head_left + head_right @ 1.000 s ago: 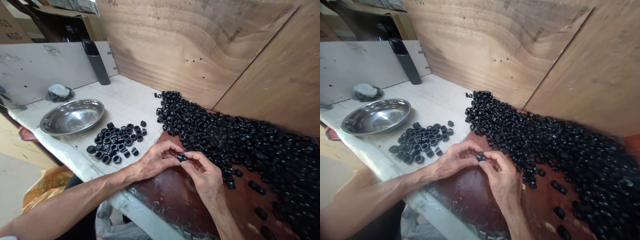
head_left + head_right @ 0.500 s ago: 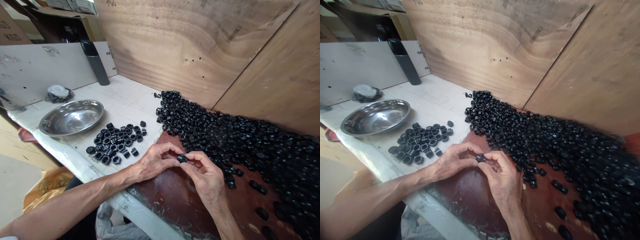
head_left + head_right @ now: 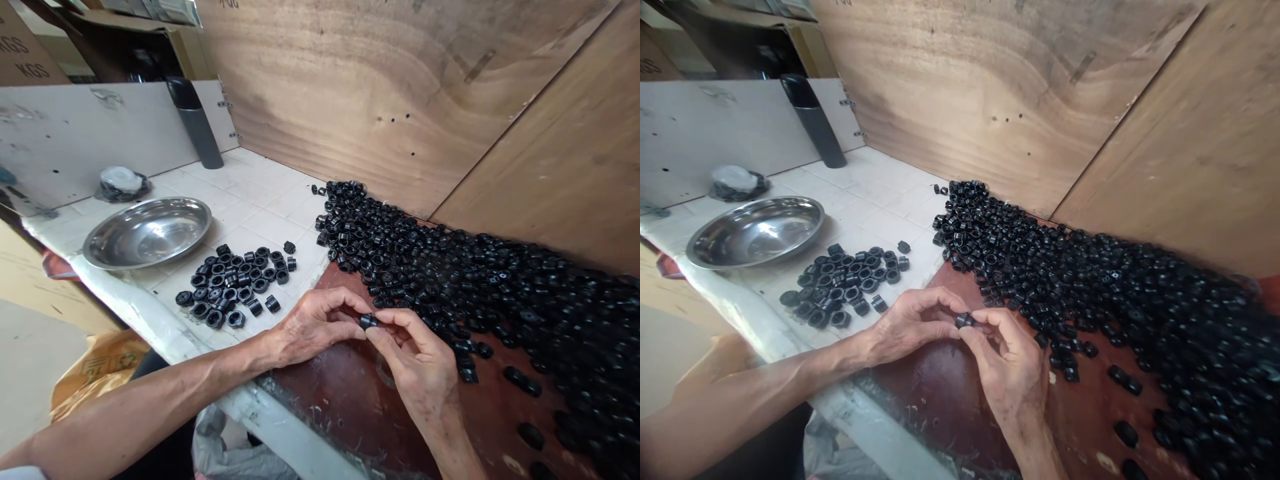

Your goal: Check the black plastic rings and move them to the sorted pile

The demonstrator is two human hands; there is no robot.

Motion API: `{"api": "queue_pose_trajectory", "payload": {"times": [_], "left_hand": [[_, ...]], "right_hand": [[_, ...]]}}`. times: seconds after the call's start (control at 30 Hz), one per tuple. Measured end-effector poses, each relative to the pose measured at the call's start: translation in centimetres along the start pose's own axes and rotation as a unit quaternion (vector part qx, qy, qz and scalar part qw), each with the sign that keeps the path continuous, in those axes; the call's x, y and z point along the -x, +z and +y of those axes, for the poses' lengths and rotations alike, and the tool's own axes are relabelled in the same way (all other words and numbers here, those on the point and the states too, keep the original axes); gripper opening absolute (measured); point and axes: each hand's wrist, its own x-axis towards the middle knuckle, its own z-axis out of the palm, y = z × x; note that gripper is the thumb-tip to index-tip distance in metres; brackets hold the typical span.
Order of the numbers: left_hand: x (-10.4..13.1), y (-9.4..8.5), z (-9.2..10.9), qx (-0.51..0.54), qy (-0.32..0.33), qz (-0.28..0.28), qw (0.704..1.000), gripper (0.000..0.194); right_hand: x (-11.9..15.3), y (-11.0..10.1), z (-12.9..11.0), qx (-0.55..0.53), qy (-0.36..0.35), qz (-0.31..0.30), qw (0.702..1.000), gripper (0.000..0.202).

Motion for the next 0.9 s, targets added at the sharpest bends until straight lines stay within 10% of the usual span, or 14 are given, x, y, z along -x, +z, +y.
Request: {"api": "queue_pose_trajectory", "payload": {"times": [0.27,0.9], "left_hand": [[0.2,-0.2,0.0,-0.121,0.089,-0.026,0.988,0.023],[-0.2,0.2,-0.1,-0.052,-0.006,0.039,0.998,0.026]], "right_hand": [[0.1,0.3,-0.7,0.058,0.007,0.020,0.998,0.028],[-0.1,-0.5,-0.4,0.179,-0.050,-0.039,0.982,0.039]]}}
